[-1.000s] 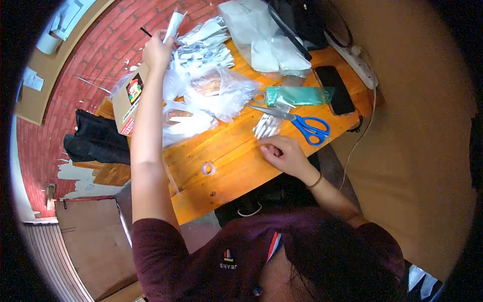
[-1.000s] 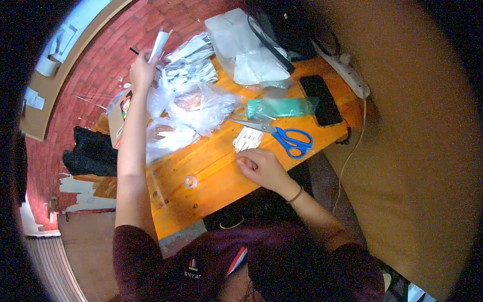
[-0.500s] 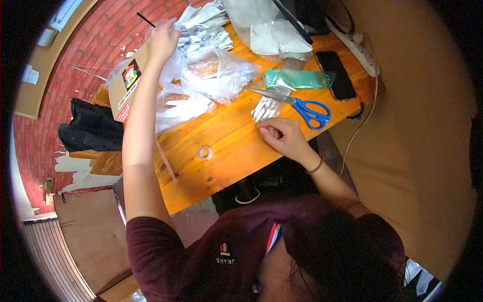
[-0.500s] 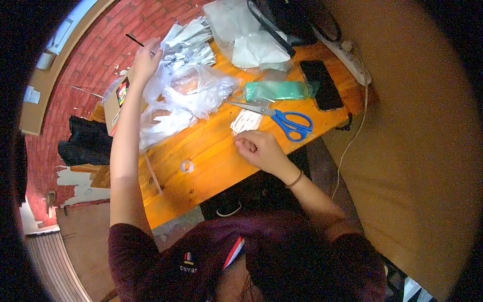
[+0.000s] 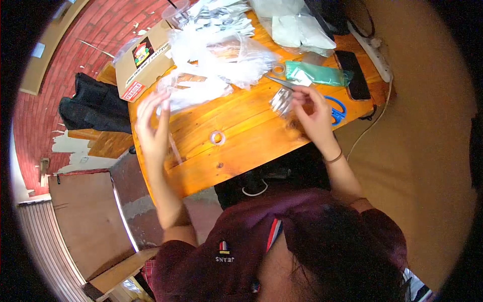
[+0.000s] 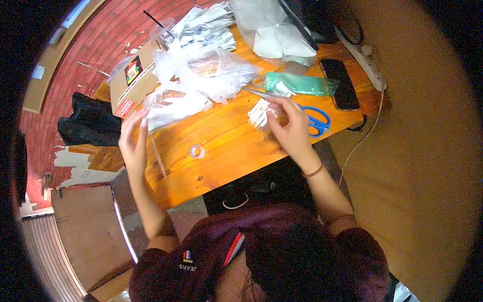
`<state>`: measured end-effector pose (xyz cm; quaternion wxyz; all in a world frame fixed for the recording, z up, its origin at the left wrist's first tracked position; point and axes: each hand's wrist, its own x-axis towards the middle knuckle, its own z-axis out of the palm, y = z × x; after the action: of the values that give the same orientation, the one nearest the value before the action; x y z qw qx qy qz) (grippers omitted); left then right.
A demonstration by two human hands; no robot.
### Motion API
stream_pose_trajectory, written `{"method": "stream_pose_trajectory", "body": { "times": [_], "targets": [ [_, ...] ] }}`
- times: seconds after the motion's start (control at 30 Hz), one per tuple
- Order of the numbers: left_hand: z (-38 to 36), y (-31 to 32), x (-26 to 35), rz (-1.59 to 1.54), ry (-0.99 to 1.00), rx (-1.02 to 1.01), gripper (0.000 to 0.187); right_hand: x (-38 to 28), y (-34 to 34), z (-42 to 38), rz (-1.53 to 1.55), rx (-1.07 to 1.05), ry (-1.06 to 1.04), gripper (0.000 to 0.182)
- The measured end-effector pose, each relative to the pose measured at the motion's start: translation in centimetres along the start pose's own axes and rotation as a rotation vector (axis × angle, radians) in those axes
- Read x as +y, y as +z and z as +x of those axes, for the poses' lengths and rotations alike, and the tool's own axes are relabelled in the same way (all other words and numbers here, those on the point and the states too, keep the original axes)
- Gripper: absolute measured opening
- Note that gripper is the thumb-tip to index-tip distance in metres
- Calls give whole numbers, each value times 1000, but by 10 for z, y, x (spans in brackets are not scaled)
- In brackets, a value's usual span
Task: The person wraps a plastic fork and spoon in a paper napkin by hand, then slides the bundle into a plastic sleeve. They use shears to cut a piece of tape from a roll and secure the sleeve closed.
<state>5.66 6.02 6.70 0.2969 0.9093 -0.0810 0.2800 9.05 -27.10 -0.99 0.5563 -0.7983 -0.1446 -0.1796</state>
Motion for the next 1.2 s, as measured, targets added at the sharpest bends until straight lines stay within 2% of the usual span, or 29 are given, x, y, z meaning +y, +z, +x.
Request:
{"method": "stream_pose_trajectory", "body": {
  "times": [0.07, 0.13, 0.23, 0.3, 0.43, 0.53, 0.67, 0.8, 0.9, 1.0, 1.2],
  "targets": [
    [-31, 10, -13, -190, -227, 117, 21, -3, -7, 15, -134, 1, -69, 21],
    [-56, 27, -10, -399, -460, 227, 22, 2, -16, 35, -311, 97, -263, 19],
    [-72, 43, 7, -525, -521, 276, 20, 6, -36, 69, -428, 197, -300, 19],
    [-76, 44, 8, -511, -550, 239, 20, 17, -48, 94, -558, 229, -362, 20],
    [-80, 48, 8, -505, -535, 161, 19, 26, -60, 128, -797, 234, -449, 17],
    [-81, 47, 11, -479, -529, 154, 20, 22, -72, 134, -969, 69, -436, 16],
    [-84, 50, 10, -536, -555, 210, 20, 17, -91, 135, -1072, 79, -275, 15],
    [-82, 51, 12, -524, -561, 207, 20, 47, -103, 146, -836, 182, -305, 12],
    [-80, 49, 12, -497, -528, 198, 20, 27, -85, 139, -968, 161, -210, 13],
    [-78, 50, 12, -512, -507, 214, 20, 26, -81, 139, -1112, 117, -259, 13],
    [-81, 49, 7, -524, -508, 230, 19, 21, -89, 145, -947, 217, -351, 11]
  ]
}}
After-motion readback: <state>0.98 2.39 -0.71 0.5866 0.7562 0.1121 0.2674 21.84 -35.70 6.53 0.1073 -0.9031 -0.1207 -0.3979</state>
